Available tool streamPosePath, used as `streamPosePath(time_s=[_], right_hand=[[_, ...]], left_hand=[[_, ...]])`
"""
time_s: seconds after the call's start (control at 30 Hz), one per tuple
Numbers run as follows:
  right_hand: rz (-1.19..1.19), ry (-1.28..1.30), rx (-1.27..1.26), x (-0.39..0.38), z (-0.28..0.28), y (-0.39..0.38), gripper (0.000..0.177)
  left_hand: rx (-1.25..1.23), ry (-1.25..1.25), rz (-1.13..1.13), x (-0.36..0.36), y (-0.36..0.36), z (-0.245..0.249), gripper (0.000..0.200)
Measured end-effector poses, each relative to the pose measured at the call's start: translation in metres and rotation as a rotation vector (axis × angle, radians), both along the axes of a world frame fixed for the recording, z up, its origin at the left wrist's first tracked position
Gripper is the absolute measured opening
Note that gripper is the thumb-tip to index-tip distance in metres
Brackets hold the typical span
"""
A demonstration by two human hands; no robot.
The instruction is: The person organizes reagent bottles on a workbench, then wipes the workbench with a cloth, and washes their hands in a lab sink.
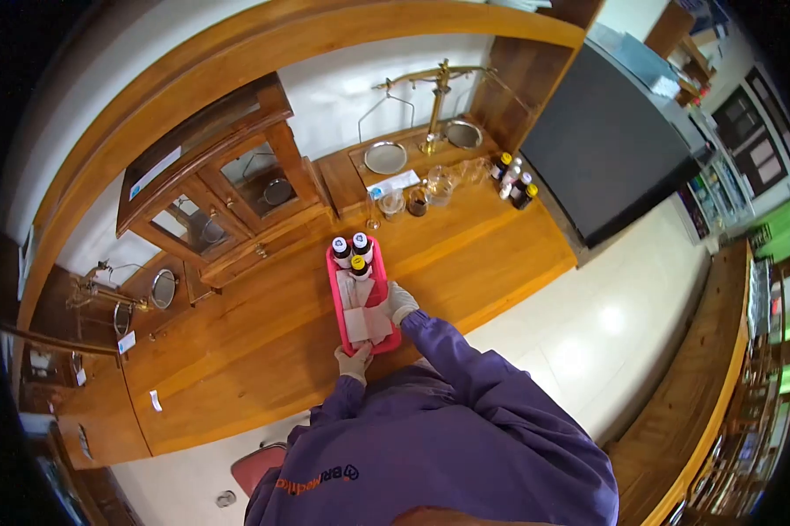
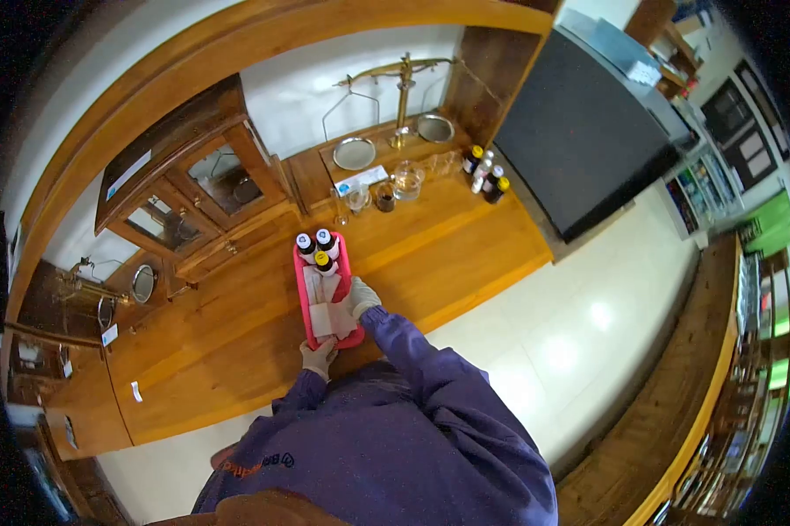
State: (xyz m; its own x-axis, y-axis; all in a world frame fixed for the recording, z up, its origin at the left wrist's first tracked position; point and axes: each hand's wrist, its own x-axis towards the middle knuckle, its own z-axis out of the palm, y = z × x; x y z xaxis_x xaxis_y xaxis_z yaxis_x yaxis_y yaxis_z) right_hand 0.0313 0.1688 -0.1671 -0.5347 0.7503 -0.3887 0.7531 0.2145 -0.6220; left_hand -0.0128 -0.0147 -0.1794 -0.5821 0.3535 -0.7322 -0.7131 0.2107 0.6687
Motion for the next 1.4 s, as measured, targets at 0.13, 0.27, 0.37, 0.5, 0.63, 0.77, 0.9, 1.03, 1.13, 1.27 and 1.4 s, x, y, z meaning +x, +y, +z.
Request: streamPosePath(time_s=[0.13,0.27,0.37,0.5,0.63,0.77,0.9,1.03,1.13,1.27,1.4], right_hand=[[0.107,-0.021,0.001,-0.004,0.010,0.027,0.064],[0.212,-0.055,0.049,-0.006,0.005,0.053,0.053],[0.268,-0.063,0.043,-0.012,0.009,0.065,0.047],[0.295,-0.084,-0.008,-0.016,0.023,0.074,0.046],[0.304,-0.024,-0.001,-0.022,0.018,0.081,0.050],[0.334,-0.019,-0.026,-0.025,0.024,0.081,0.048],[0.338,-0.033,-0.057,-0.030,0.037,0.084,0.047],[0.337,-0.054,-0.054,-0.033,0.031,0.086,0.046],[0.333,-0.045,-0.014,-0.039,0.020,0.085,0.043],[0.330,-0.073,-0.133,-0.036,0.040,0.088,0.047],[0.332,-0.010,-0.005,-0.026,0.030,0.086,0.056]], left_hand=[[0.067,-0.022,0.064,0.014,0.025,0.007,0.060],[0.147,-0.027,0.122,0.029,0.040,0.002,0.055],[0.178,-0.032,0.175,0.031,0.048,-0.003,0.046],[0.199,-0.037,0.245,0.030,0.057,-0.003,0.035],[0.209,-0.048,0.312,0.028,0.064,0.000,0.032],[0.232,-0.046,0.323,0.021,0.063,0.000,0.035],[0.234,-0.024,0.338,0.017,0.066,0.002,0.026],[0.220,-0.057,0.349,0.012,0.066,-0.001,0.022],[0.208,-0.005,0.294,0.007,0.063,-0.011,0.021],[0.233,-0.086,0.341,0.007,0.063,-0.005,0.021],[0.250,-0.099,0.344,0.009,0.064,0.001,0.024]])
